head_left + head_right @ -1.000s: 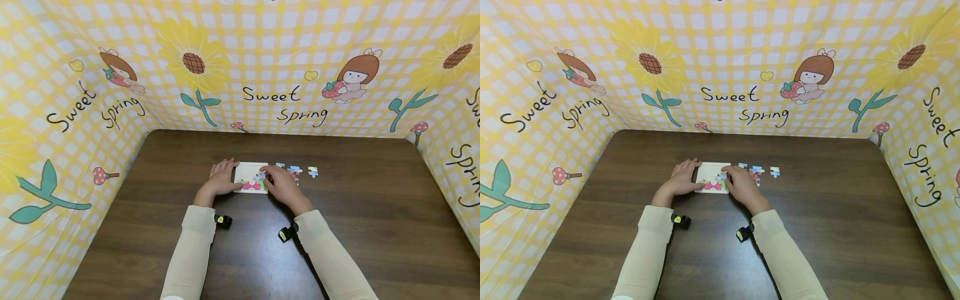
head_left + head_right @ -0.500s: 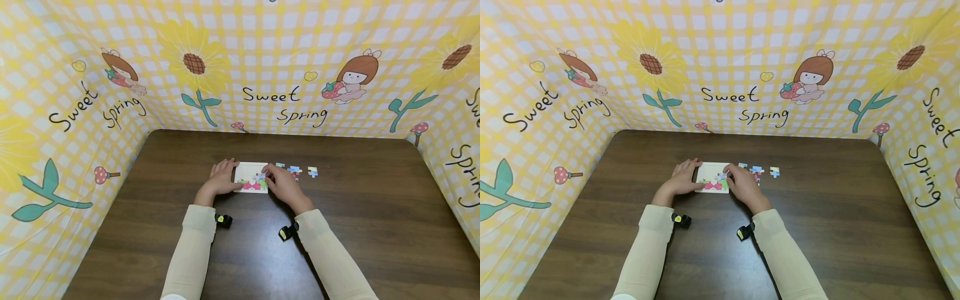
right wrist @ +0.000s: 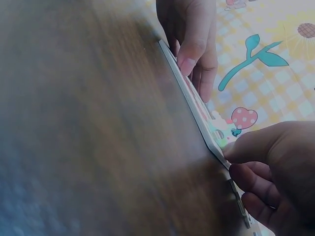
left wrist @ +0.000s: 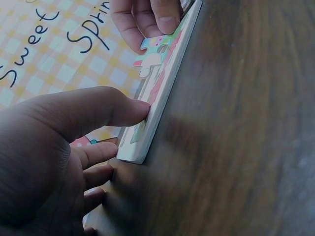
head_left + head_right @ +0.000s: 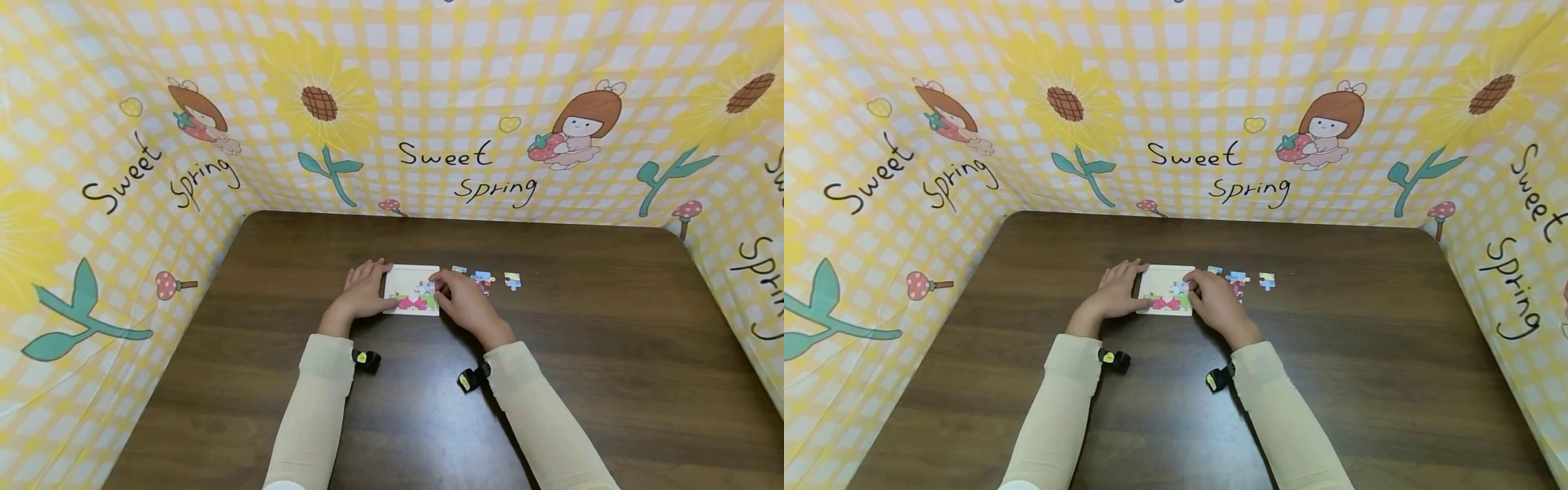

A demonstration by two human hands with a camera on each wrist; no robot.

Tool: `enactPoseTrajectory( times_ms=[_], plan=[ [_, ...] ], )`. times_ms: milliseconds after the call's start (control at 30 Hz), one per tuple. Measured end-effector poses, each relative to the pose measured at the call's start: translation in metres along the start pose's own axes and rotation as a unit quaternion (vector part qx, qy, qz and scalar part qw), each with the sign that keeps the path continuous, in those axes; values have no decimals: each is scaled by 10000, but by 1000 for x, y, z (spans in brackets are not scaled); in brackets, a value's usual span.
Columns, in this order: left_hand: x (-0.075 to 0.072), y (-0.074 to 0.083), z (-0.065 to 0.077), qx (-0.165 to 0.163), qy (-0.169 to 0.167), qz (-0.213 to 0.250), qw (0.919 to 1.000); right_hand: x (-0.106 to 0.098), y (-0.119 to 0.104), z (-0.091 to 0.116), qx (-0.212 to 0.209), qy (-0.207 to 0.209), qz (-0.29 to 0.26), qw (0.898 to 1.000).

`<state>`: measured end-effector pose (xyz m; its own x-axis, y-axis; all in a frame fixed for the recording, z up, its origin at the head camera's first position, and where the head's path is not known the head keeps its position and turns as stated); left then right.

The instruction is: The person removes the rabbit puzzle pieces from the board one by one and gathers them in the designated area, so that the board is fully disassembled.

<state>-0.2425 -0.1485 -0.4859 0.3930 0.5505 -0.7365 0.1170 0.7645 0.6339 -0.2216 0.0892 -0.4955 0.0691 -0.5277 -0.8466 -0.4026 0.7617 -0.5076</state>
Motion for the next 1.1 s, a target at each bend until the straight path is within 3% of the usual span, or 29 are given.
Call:
enactPoseTrajectory(
  times_ms=[767,1100],
  plan=[
    [-2,2,1,8,-16,1,10000,-3,-3,1,-206,-65,226,9995],
    [-3,3,3,23,-50,52,10000,-27,11,17,-30,119,159,9998]
  ],
)
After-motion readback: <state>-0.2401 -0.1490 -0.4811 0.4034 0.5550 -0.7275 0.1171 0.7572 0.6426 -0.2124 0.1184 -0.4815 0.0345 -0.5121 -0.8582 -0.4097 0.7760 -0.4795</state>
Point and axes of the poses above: each hand's wrist, its own z-axis away from the middle knuckle, its own x-axis out of the palm, y = z × x, the point moved 1 cm from there along -z, towards the middle knuckle, and after that the axes turned 11 degrees about z, right-handed, at the moved point
